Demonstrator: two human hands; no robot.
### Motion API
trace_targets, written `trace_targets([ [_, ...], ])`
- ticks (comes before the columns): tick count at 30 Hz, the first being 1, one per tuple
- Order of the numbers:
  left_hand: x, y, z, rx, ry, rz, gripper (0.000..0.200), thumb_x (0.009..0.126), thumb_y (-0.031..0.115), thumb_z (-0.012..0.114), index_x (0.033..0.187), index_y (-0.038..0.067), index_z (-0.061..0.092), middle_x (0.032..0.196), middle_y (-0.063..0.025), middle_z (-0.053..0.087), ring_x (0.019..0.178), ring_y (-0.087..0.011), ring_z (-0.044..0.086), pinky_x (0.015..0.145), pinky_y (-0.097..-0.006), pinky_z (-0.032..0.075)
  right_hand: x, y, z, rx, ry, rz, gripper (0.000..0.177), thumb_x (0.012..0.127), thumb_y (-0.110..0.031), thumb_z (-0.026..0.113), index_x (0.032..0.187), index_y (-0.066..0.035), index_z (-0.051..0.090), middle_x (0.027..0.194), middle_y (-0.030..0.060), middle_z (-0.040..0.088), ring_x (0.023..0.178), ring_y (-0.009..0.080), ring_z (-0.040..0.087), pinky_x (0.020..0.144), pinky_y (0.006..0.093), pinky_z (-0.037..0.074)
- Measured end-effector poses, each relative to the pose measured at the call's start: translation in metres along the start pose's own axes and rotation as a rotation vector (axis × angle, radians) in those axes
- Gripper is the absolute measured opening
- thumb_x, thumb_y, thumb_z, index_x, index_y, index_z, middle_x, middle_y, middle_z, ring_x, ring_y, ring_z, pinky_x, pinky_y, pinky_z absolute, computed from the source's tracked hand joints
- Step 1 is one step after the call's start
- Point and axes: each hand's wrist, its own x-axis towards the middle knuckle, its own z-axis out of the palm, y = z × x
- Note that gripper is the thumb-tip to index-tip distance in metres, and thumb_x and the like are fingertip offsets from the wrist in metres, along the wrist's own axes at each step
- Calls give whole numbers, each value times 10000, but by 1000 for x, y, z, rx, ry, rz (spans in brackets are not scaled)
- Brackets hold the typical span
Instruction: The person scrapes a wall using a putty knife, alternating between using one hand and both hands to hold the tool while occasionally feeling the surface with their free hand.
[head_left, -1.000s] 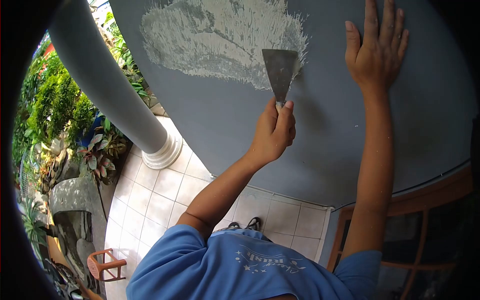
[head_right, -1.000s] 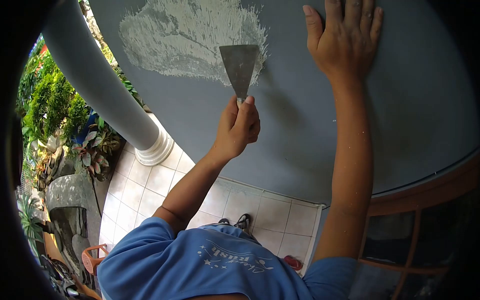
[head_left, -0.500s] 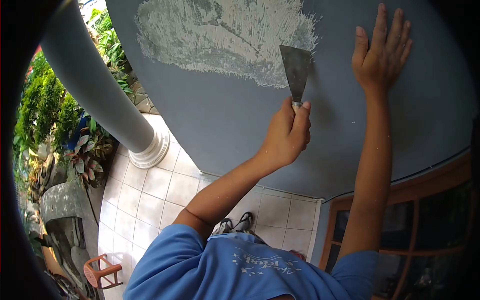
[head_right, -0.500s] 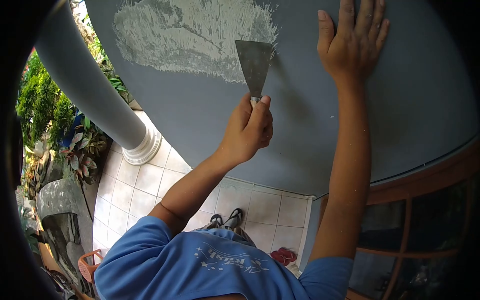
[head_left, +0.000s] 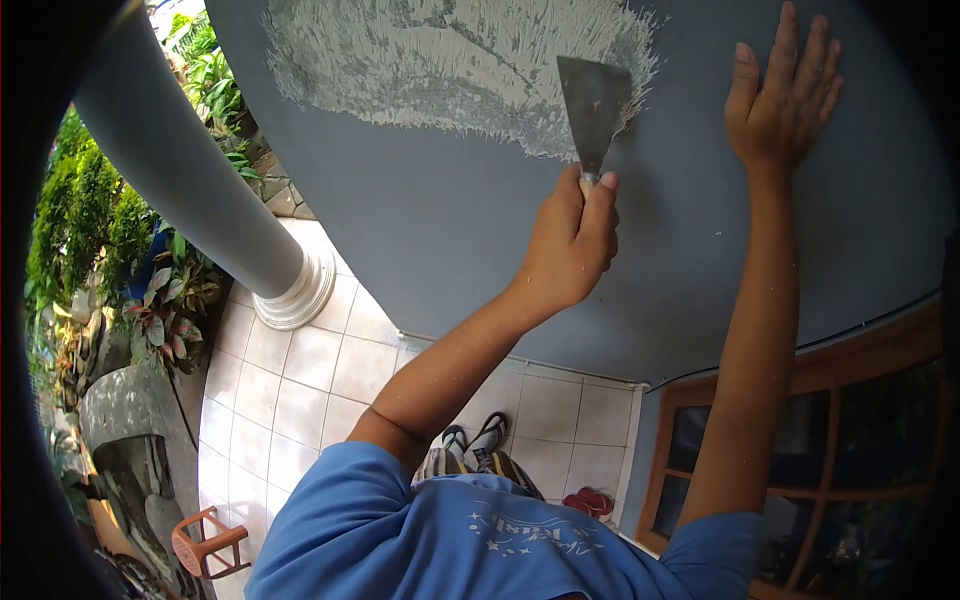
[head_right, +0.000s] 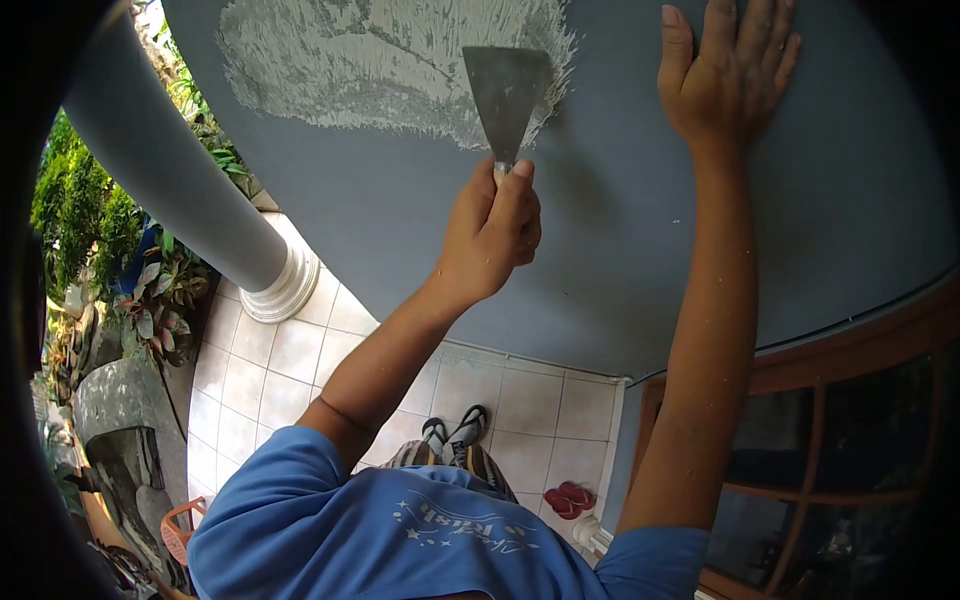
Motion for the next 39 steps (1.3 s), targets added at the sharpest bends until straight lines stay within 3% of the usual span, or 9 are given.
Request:
trace_targets([
  [2,-18,-16,-7,-61,44,-96,341,1035,372,452,886,82,352,631,27,369,481,-55,374,395,-222,290,1,0,1,-21,13,-12,595,936,-254,438,1490,-58,346,1563,205,273,1437,420,242,1174,541,145],
  [7,-6,-2,-7,-103,-64,-188,311,1037,362,445,922,80,381,630,31,373,477,-50,382,394,-218,296,-3,-2,-2,-15,-2,-13,585,940,-242,432,1491,-64,347,1565,203,272,1439,418,240,1173,546,141],
  [11,-7,-17,-13,242,-5,45,316,1038,355,441,914,71,384,622,32,393,476,-47,404,398,-227,331,-2,-3,-2,39,13,14,591,934,-237,447,1491,-68,347,1565,200,274,1440,414,240,1174,543,141],
  [17,-12,-16,-10,269,27,-58,317,1044,339,429,908,55,389,615,25,410,478,-52,420,414,-229,359,-2,-2,-3,-15,-16,33,600,934,-251,465,1492,-67,345,1566,193,276,1442,404,243,1174,540,146],
  [20,11,0,8,288,-9,52,323,1043,348,431,905,60,384,616,25,408,474,-53,407,412,-229,356,-1,-2,-5,-5,-27,21,602,937,-266,468,1494,-74,345,1567,187,277,1443,400,245,1173,539,151],
  [29,-2,-3,28,26,132,-20,319,1042,360,445,882,97,360,611,42,342,466,-36,345,392,-210,274,1,-4,-10,68,-55,88,611,920,-293,501,1483,-93,372,1563,178,288,1437,395,264,1165,539,184],
  [32,19,16,36,105,91,77,308,1044,364,437,889,109,361,627,44,343,467,-34,344,389,-207,265,-3,0,-4,31,-33,66,615,912,-298,510,1478,-93,381,1561,177,292,1436,395,268,1164,538,189],
  [39,-15,-4,28,121,182,-70,334,1045,368,433,849,114,343,632,40,338,477,-43,329,398,-220,261,-3,1,-5,9,-20,67,597,922,-300,503,1473,-97,393,1556,168,307,1436,381,276,1167,530,193],
])
